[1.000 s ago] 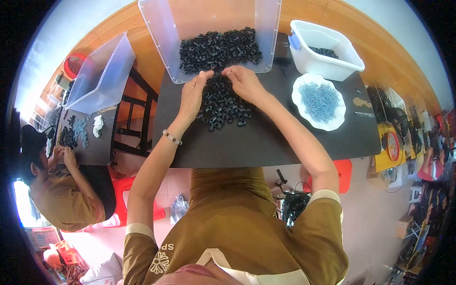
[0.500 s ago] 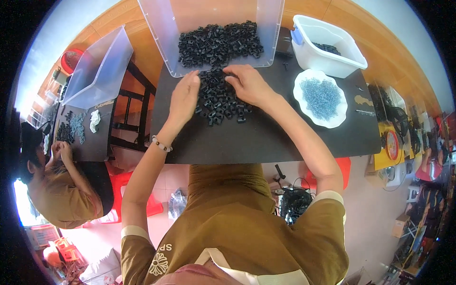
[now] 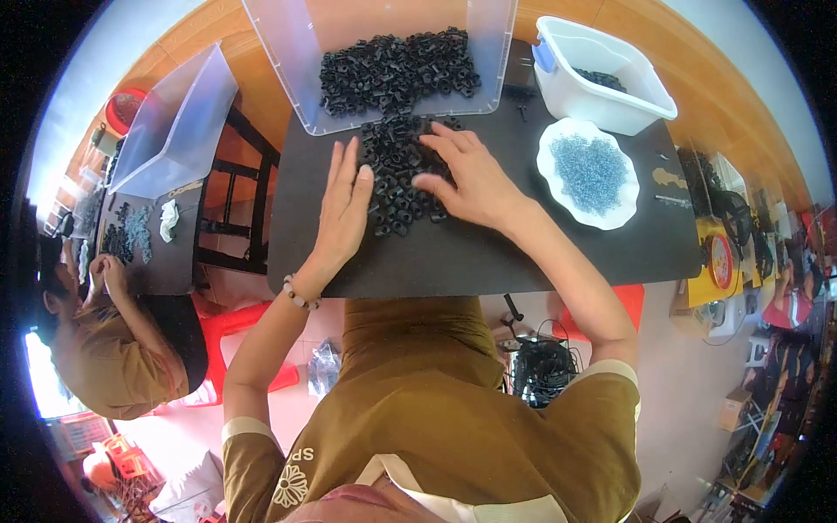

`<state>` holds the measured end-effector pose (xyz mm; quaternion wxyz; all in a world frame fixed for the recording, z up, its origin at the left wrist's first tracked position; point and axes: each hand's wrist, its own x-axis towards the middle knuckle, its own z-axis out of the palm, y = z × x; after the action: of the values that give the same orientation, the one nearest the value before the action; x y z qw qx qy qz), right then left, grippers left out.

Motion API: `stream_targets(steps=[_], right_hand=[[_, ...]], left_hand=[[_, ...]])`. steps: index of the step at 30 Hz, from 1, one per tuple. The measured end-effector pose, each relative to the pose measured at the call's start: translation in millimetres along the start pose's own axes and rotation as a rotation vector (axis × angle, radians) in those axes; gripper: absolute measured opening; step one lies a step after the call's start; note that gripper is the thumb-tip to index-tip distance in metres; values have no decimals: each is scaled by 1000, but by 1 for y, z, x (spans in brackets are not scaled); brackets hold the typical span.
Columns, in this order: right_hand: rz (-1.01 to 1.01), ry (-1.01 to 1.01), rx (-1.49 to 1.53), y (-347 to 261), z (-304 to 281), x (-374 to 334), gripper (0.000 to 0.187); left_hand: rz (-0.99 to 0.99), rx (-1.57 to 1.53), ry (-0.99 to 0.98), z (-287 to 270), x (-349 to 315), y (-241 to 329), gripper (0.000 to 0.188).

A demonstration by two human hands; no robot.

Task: The person sorts and inspects small black plastic components by hand at a workbench.

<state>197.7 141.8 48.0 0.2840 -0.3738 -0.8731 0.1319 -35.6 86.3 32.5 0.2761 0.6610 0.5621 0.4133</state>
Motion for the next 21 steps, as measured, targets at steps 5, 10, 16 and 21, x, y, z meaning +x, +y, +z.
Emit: stream_targets(steps=[5,10,16,21], right_hand=[[-171,-71,-52,-28,-4,-18,86],[-328,-183,27,-53,23,-5,83],[-443,-202,10,-56,58,16,68],[-394,-183,64,-46,63,16,33]], left_hand=[[-60,-74,78,-10,-32,4,67],[-137,-491,127,-5,-50,7,69],[-171,-708,288,-13,-64,0,70],[-161,-312,272,-26,-63,6,57]])
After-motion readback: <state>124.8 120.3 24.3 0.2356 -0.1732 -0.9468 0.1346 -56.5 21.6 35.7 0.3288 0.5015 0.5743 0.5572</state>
